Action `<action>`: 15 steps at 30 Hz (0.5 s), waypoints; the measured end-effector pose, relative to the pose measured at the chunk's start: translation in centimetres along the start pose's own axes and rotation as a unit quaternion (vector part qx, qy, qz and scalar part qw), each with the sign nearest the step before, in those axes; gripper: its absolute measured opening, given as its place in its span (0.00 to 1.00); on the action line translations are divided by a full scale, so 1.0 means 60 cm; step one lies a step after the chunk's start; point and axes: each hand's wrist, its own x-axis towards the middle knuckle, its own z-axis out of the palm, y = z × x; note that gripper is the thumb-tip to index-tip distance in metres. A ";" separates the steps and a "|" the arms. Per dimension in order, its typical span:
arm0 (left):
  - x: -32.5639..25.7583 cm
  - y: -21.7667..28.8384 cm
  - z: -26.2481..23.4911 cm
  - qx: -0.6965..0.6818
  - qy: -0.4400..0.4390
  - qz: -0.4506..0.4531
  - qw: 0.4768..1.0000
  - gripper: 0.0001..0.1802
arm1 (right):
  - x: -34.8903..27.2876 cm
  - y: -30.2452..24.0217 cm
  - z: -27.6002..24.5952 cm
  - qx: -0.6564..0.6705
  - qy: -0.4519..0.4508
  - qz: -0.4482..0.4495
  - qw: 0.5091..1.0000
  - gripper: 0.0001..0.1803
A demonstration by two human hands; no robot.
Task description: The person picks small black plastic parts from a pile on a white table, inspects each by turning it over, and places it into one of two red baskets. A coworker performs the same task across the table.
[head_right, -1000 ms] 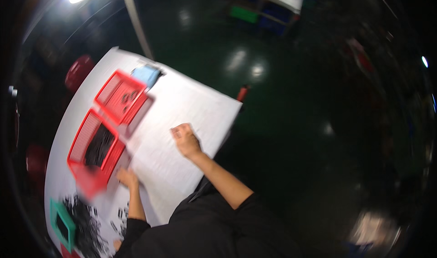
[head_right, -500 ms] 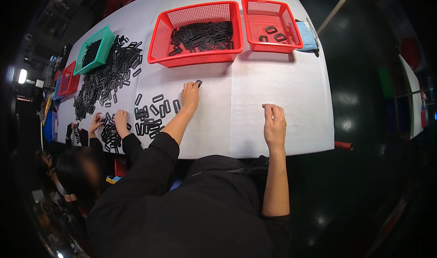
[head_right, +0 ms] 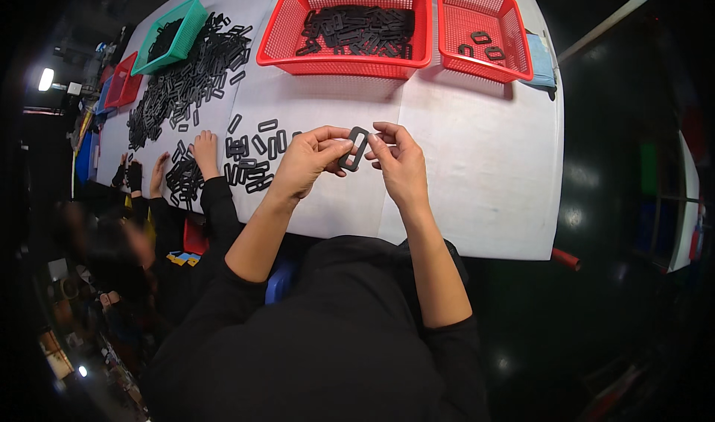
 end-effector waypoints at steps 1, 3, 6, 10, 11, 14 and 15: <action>-0.011 0.012 0.003 0.001 0.005 0.001 1.000 0.14 | -0.001 -0.009 0.001 0.047 -0.016 0.008 0.999 0.12; -0.021 0.026 0.006 0.003 0.008 0.006 1.000 0.15 | -0.008 -0.032 -0.001 0.076 -0.037 0.002 0.996 0.12; -0.031 0.039 0.013 0.012 0.002 0.000 1.000 0.16 | -0.013 -0.054 -0.006 0.089 -0.052 0.001 0.995 0.10; -0.041 0.052 0.024 0.001 0.002 0.003 1.000 0.15 | -0.020 -0.060 -0.010 0.084 -0.053 0.004 0.995 0.10; -0.042 0.057 0.025 0.012 0.001 -0.003 1.000 0.15 | -0.020 -0.061 -0.011 0.083 -0.053 0.002 0.995 0.10; -0.045 0.064 0.025 0.023 -0.002 -0.015 1.000 0.15 | -0.024 -0.064 -0.012 0.079 -0.048 0.013 0.996 0.09; -0.044 0.064 0.025 0.021 -0.004 -0.017 1.000 0.15 | -0.025 -0.065 -0.014 0.070 -0.043 0.016 0.996 0.09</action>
